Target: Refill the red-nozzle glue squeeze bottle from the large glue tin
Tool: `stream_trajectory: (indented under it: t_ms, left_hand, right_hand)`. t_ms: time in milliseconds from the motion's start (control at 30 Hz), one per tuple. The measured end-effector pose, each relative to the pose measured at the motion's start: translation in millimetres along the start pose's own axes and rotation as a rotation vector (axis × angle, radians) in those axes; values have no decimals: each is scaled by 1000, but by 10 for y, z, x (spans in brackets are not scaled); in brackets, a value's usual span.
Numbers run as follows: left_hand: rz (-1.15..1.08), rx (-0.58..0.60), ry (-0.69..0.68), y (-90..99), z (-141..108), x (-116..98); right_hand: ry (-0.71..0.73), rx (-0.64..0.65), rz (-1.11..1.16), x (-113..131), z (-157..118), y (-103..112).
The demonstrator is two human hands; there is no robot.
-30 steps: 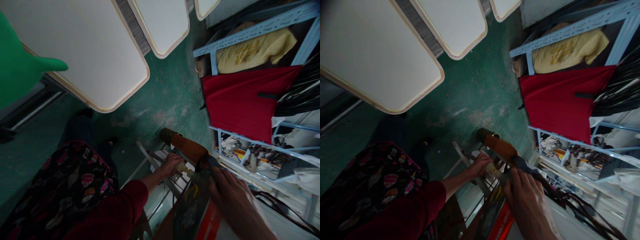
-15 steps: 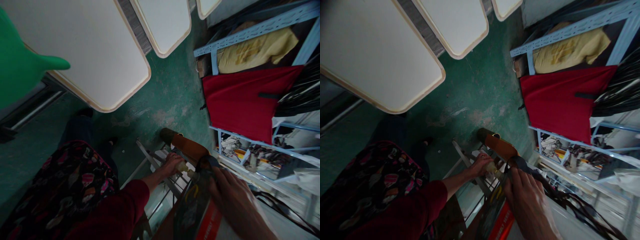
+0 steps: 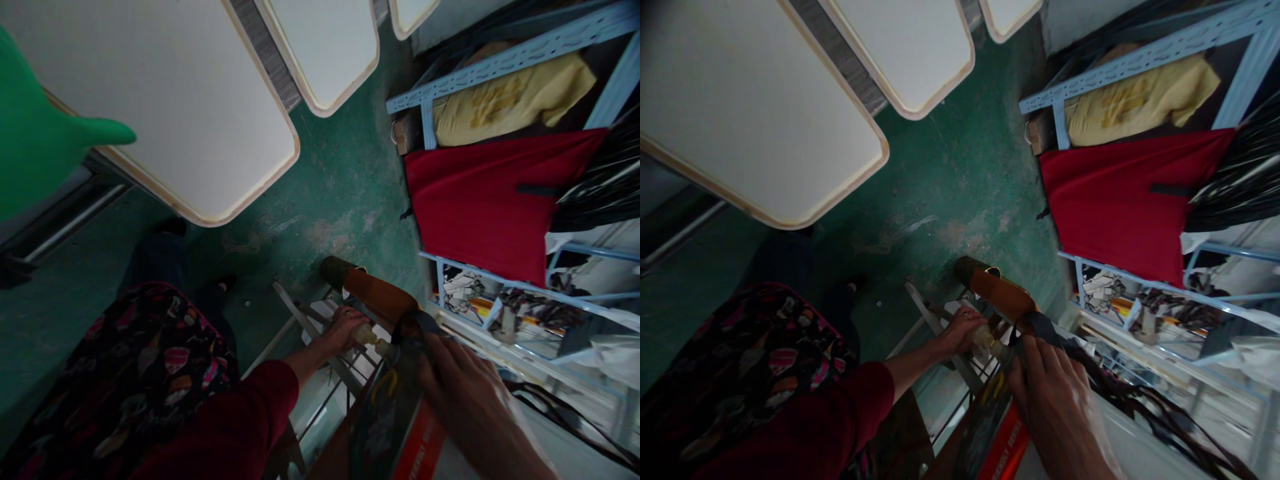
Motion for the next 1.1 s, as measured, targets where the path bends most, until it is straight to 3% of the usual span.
stream_trajectory:
  t_ms: [633, 800, 1100]
  left_hand:
    - [-12, -3, 12, 5, -10, 15]
    - [-22, 3, 18, 15, -4, -9]
    - [3, 20, 6, 13, 0, -12]
  right_hand:
    - [-1, 0, 13, -20, -10, -10]
    - [61, -17, -35, -17, -20, -30]
    - [24, -11, 4, -14, 2, -8]
Point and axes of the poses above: each hand's wrist, its own z-axis towards the middle knuckle, its own y-axis out of the back of the hand, x = y × z, the point moved 1 cm from there along z, towards the middle knuckle, and after that the axes turned 10 degrees about -y, right-handed, at the moved point
